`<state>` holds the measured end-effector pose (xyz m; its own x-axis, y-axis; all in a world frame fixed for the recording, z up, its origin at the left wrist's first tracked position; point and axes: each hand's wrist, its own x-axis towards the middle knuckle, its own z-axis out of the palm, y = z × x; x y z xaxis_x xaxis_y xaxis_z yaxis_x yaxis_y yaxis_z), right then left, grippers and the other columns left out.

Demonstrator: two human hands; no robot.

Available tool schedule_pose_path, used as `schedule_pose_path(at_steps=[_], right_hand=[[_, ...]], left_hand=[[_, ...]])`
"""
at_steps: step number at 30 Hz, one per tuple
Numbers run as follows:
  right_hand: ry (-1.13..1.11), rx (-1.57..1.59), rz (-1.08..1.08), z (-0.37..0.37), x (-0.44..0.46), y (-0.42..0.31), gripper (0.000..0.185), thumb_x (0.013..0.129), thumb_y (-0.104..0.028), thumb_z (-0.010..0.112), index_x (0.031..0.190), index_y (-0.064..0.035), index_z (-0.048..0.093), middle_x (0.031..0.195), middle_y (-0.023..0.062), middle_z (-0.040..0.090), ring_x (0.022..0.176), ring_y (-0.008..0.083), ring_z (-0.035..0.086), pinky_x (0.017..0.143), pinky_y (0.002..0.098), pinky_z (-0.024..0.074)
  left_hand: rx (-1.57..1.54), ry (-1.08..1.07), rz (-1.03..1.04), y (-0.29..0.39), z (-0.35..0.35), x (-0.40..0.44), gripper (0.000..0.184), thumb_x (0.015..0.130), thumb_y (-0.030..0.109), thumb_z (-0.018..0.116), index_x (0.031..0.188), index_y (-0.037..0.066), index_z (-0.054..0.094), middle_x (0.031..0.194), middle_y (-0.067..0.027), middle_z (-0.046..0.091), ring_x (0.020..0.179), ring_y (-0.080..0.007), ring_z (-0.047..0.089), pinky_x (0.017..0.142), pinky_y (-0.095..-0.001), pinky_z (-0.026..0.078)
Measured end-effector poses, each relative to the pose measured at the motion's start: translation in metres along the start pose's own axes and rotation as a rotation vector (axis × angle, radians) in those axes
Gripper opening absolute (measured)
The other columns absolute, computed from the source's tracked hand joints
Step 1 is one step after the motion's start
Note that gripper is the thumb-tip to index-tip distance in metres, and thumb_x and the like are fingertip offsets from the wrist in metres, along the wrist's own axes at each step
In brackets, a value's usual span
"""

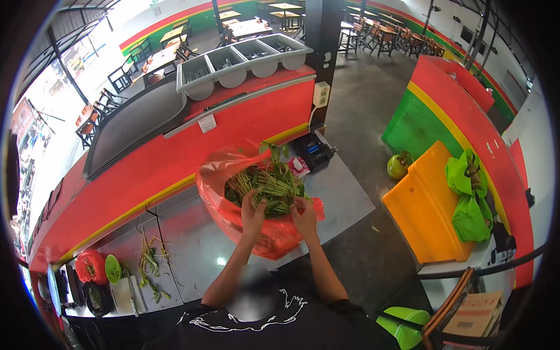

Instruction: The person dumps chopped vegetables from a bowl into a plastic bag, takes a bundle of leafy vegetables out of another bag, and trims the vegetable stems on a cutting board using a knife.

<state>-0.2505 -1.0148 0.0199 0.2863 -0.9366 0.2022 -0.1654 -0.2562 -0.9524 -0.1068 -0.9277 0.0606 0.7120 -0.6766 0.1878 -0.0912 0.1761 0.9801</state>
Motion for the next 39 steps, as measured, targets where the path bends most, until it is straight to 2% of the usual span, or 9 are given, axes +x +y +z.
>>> schedule_pose_path(at_steps=[2, 5, 7, 10, 25, 31, 32, 36, 39], right_hand=[[-0.052, -0.196, 0.011, 0.000, 0.018, 0.011, 0.031, 0.080, -0.016, 0.069, 0.109, -0.0043, 0.061, 0.101, 0.0135, 0.060, 0.087, 0.0253, 0.061, 0.077, 0.0360, 0.0499], [-0.030, -0.401, -0.086, -0.002, 0.039, 0.015, 0.037, 0.077, -0.022, 0.071, 0.109, -0.0054, 0.061, 0.103, 0.0164, 0.057, 0.093, 0.0327, 0.057, 0.083, 0.0415, 0.0472], [-0.037, -0.462, -0.127, -0.005, 0.046, 0.022, 0.046, 0.074, -0.025, 0.075, 0.112, -0.0040, 0.061, 0.109, 0.0182, 0.057, 0.103, 0.0333, 0.056, 0.087, 0.0417, 0.0463], [-0.270, -0.471, -0.013, -0.020, 0.053, 0.034, 0.052, 0.075, -0.032, 0.072, 0.116, -0.0028, 0.059, 0.111, 0.0212, 0.057, 0.106, 0.0374, 0.054, 0.092, 0.0436, 0.0440], [-0.619, -0.368, -0.074, -0.054, 0.075, 0.014, 0.059, 0.079, -0.033, 0.071, 0.124, 0.0024, 0.054, 0.118, 0.0272, 0.055, 0.113, 0.0396, 0.053, 0.095, 0.0409, 0.0442], [-0.899, -0.359, 0.030, -0.075, 0.098, -0.013, 0.055, 0.081, -0.035, 0.068, 0.119, 0.0031, 0.058, 0.110, 0.0275, 0.061, 0.102, 0.0384, 0.060, 0.089, 0.0420, 0.0468], [-0.823, -0.350, -0.105, -0.072, 0.097, 0.012, 0.051, 0.082, -0.035, 0.067, 0.115, 0.0030, 0.060, 0.105, 0.0254, 0.064, 0.093, 0.0360, 0.064, 0.083, 0.0413, 0.0493], [-0.781, -0.300, -0.050, -0.077, 0.114, -0.003, 0.044, 0.084, -0.025, 0.067, 0.117, 0.0035, 0.058, 0.100, 0.0206, 0.067, 0.083, 0.0295, 0.068, 0.073, 0.0351, 0.0532], [-0.723, -0.203, -0.032, -0.067, 0.121, 0.026, 0.044, 0.083, -0.023, 0.068, 0.117, 0.0037, 0.057, 0.099, 0.0195, 0.068, 0.086, 0.0279, 0.068, 0.075, 0.0360, 0.0532]], left_hand=[[0.001, 0.043, -0.056, -0.004, -0.006, 0.010, 0.049, 0.086, 0.014, 0.066, 0.127, -0.004, 0.046, 0.122, -0.0171, 0.051, 0.114, -0.0262, 0.049, 0.100, -0.0350, 0.037], [0.133, 0.093, -0.067, -0.013, -0.005, 0.017, 0.057, 0.080, 0.015, 0.072, 0.126, -0.004, 0.045, 0.120, -0.0193, 0.049, 0.114, -0.0319, 0.046, 0.101, -0.0401, 0.036], [0.471, 0.137, 0.108, -0.017, 0.004, 0.014, 0.059, 0.079, 0.014, 0.072, 0.127, -0.002, 0.042, 0.126, -0.0228, 0.042, 0.118, -0.0378, 0.039, 0.103, -0.0456, 0.033], [0.503, 0.232, 0.087, -0.020, 0.025, 0.009, 0.061, 0.079, 0.014, 0.072, 0.129, 0.000, 0.040, 0.132, -0.0272, 0.032, 0.122, -0.0409, 0.035, 0.103, -0.0471, 0.032], [0.639, 0.427, -0.036, -0.019, 0.044, -0.010, 0.057, 0.083, 0.023, 0.068, 0.130, 0.005, 0.041, 0.122, -0.0317, 0.042, 0.113, -0.0485, 0.044, 0.098, -0.0482, 0.039], [0.598, 0.415, -0.095, -0.012, 0.048, -0.025, 0.050, 0.084, 0.021, 0.067, 0.124, 0.000, 0.046, 0.114, -0.0315, 0.049, 0.107, -0.0467, 0.050, 0.092, -0.0473, 0.042], [0.589, 0.419, -0.088, -0.010, 0.047, -0.025, 0.048, 0.083, 0.021, 0.067, 0.122, -0.001, 0.048, 0.114, -0.0304, 0.051, 0.107, -0.0456, 0.051, 0.092, -0.0465, 0.042], [0.540, 0.421, -0.138, 0.007, 0.048, -0.030, 0.045, 0.083, 0.020, 0.068, 0.118, -0.003, 0.050, 0.114, -0.0268, 0.054, 0.108, -0.0428, 0.052, 0.092, -0.0444, 0.043], [0.566, 0.427, -0.097, 0.000, 0.045, -0.034, 0.044, 0.083, 0.020, 0.067, 0.117, -0.004, 0.050, 0.115, -0.0257, 0.053, 0.109, -0.0420, 0.052, 0.092, -0.0437, 0.043]])
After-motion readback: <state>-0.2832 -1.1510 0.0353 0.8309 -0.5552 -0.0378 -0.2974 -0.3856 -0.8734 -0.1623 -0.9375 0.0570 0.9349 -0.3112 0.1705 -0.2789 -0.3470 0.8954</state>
